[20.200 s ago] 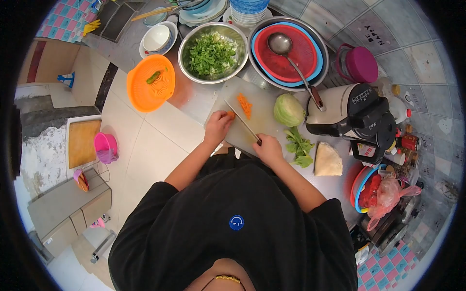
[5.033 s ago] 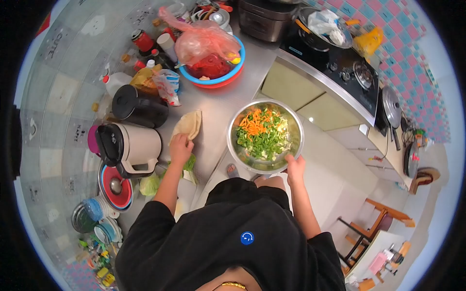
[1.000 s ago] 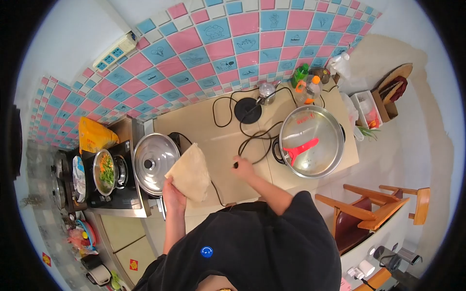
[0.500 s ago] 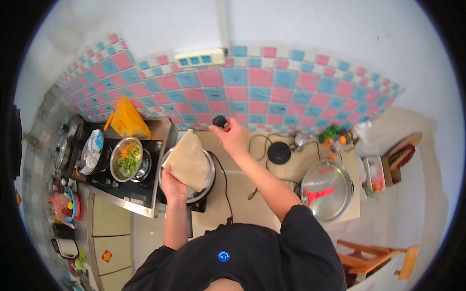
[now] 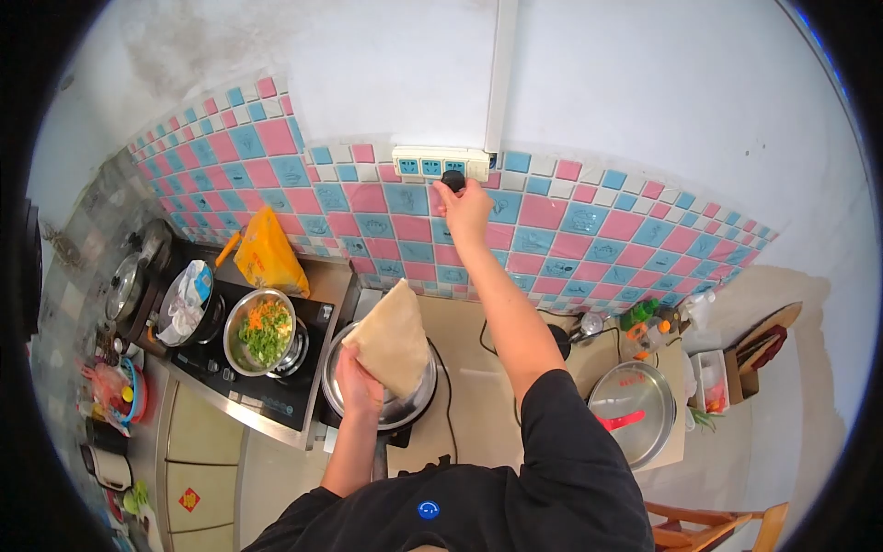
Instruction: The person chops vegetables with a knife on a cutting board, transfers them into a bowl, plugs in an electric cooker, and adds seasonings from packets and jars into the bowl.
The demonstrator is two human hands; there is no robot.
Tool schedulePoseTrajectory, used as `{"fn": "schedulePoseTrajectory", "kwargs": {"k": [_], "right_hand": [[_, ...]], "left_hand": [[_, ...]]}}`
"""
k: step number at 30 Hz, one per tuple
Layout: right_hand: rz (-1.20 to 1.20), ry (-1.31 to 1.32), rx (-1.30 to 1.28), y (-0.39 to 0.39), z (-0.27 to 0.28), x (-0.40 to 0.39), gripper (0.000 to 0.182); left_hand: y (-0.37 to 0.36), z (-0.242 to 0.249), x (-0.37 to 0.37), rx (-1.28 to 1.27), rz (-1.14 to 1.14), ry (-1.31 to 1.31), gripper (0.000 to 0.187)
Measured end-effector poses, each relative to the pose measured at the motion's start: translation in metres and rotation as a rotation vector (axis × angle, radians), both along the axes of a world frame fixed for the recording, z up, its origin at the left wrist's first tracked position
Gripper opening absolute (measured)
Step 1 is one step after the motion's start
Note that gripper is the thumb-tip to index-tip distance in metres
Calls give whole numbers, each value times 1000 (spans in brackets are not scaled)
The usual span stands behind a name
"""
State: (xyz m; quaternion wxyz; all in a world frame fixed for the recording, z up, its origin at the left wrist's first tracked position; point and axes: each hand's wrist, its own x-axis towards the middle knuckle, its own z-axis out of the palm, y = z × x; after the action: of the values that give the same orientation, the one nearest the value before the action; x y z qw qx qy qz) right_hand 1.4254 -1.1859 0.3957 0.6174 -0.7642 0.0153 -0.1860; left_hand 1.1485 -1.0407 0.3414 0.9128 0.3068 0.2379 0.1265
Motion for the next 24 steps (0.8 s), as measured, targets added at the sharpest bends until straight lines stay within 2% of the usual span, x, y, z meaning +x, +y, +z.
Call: {"fn": "schedulePoseTrajectory", "kwargs": {"k": [5,10,13,16,17,21,24], "right_hand": [[52,50,-11,-4,2,4,34],[180,175,64,-19,6,16,37],[129,239,78,-26,14,17,36],[-14,194,28,-19,26,9,38],[-29,199,85,-20,23,12,39],[-102,175,-27,-20,13,10,40],[16,64,122,-25,-17,-3,42]], "left_hand": [[5,-19,10,-45,-81,-9,34],[6,-14,15,-54,-116,18,35],[8,-14,17,-49,-122,5,36],[6,-15,17,-41,-126,-1,37],[5,-14,15,-42,-131,0,37],[-4,-10,2,-5,-133,-18,35],[-14,-9,-15,-5,-129,-2,33]]}}
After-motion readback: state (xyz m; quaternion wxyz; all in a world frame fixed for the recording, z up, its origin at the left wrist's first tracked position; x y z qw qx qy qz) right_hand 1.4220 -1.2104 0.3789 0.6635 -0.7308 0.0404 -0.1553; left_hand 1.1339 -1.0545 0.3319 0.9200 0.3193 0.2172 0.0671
